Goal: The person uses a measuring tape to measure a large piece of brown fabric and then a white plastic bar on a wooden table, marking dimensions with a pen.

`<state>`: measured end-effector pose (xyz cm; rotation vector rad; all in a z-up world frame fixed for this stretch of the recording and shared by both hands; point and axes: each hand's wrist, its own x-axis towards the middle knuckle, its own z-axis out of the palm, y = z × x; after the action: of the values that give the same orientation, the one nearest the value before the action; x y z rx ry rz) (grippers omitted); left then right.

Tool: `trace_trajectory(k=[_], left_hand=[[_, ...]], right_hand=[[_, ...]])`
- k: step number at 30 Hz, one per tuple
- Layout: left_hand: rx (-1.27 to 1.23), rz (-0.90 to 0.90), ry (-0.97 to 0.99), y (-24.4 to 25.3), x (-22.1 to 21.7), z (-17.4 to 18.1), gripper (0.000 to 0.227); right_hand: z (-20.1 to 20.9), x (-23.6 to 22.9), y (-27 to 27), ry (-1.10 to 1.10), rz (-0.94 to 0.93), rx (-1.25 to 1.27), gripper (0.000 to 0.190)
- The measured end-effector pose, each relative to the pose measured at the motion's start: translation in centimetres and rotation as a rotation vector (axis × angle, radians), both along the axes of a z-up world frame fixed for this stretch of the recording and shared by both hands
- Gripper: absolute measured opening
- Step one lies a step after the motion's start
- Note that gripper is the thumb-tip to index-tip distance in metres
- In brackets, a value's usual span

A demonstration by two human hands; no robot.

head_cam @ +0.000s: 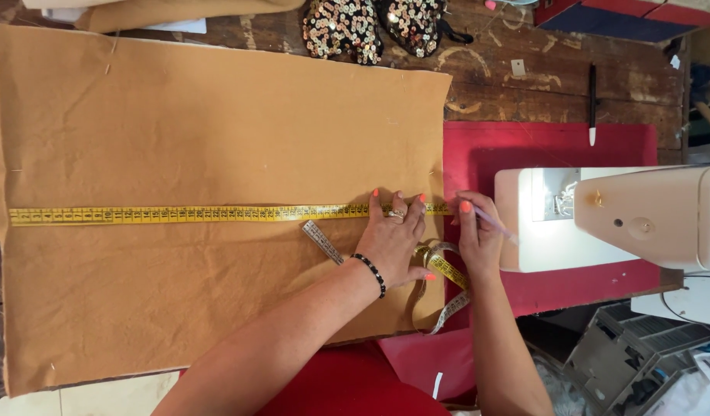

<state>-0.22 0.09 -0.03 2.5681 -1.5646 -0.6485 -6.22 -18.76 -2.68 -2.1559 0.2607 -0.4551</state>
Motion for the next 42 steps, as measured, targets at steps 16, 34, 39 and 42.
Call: trace_trajectory(k=[16,34,39,42], left_hand=[[-0.227,0.186,0.035,0.8,-0.3,-2.1,0.085],[-0.122,0.846,-0.466,37.8,0.0,-5.0,0.098],[-0.204,0.888,-0.342,39.6,0.0,-4.4,0.093],[-0.3,0.889,-0.452,39.7,-0.1,-4.6,0.095]], right_hand=[[-0.7,-0.6,-1.7,0.363,-0.118,-0.297,0.036],[-13.3,-2.9,-10.8,0.566,-0.032,0.313,0.025],[-14.5,-1.5,-14.4,0.57,0.053,0.345,0.021],[-10.0,-0.5,-11.1,0.197,0.094,-0.138,0.032]])
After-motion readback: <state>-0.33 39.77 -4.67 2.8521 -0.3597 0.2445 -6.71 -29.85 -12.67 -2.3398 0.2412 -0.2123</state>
